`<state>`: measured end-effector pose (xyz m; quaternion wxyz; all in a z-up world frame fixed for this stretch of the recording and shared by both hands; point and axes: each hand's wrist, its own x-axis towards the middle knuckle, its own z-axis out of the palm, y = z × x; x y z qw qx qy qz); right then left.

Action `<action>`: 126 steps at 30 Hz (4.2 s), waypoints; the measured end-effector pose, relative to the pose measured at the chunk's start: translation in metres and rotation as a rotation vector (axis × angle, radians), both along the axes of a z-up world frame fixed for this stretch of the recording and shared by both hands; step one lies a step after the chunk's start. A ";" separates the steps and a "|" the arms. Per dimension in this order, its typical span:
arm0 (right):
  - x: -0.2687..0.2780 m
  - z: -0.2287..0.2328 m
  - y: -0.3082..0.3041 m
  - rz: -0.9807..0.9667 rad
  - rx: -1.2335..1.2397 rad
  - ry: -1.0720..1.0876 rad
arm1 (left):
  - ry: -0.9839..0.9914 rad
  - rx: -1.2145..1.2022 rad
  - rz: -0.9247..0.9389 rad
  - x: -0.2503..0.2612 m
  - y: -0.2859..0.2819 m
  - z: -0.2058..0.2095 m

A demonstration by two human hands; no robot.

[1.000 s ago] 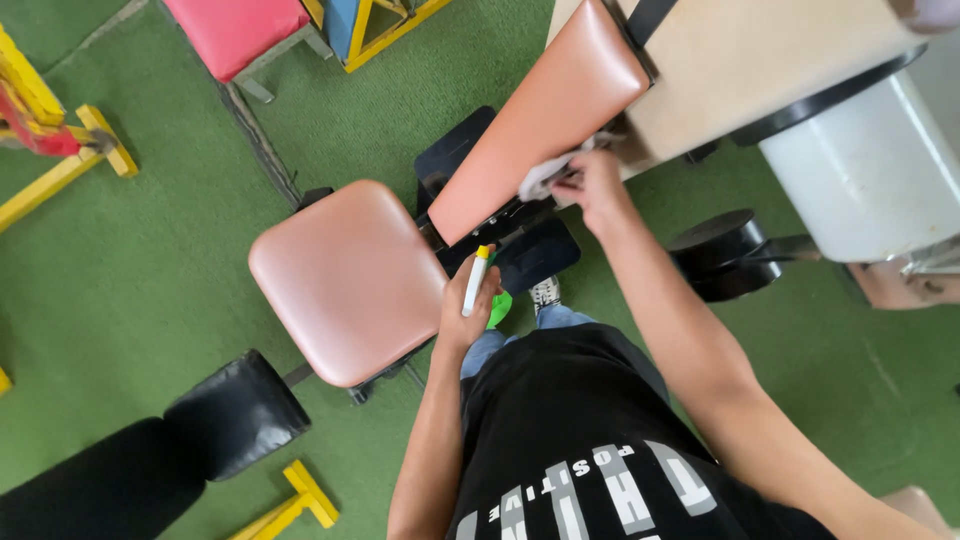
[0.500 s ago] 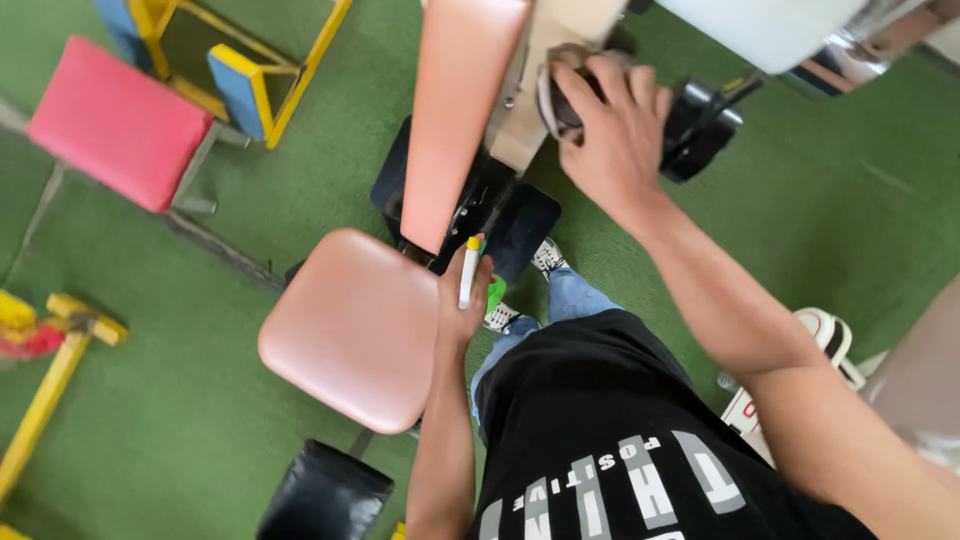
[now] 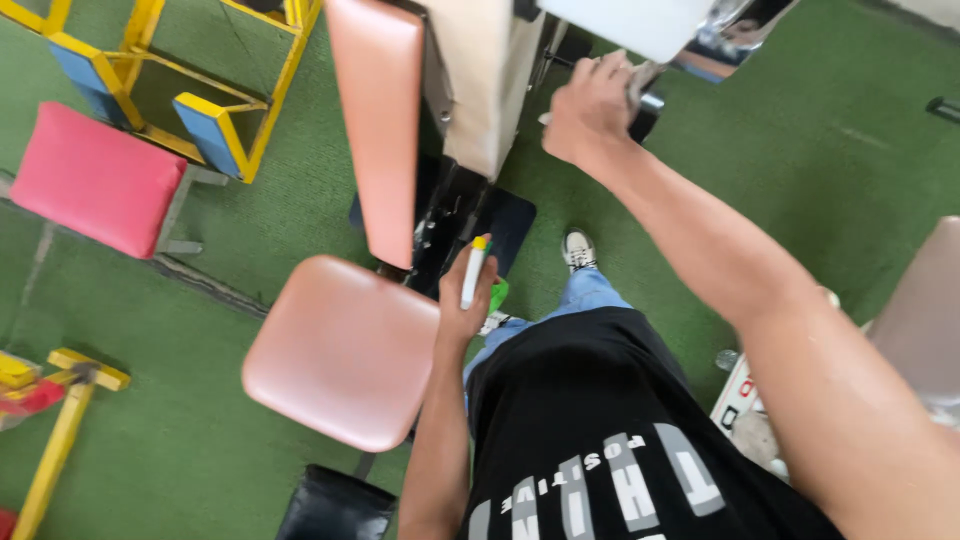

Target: Cleaning and wiping down various gym exercise machines using a spray bottle and a cloth.

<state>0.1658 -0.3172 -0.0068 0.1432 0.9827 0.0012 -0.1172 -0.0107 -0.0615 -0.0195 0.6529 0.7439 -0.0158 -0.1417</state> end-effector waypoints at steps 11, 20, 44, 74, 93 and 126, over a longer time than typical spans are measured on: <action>-0.063 0.044 -0.025 0.449 0.207 -0.187 | -0.032 0.120 0.292 0.020 -0.119 0.003; -0.101 -0.039 -0.158 1.072 0.372 -0.383 | 0.053 0.084 0.574 -0.002 -0.189 0.022; -0.073 -0.057 -0.186 1.184 0.686 -0.455 | 0.045 -0.009 0.980 -0.141 -0.316 0.020; 0.057 0.011 -0.223 2.519 -0.196 -0.515 | -0.140 0.045 1.728 -0.002 -0.519 0.021; 0.086 0.030 -0.253 2.632 -0.052 -0.618 | -0.104 0.093 1.955 0.024 -0.666 0.050; 0.134 0.187 -0.293 2.320 0.515 -1.078 | -0.231 -0.035 2.090 0.114 -0.691 0.053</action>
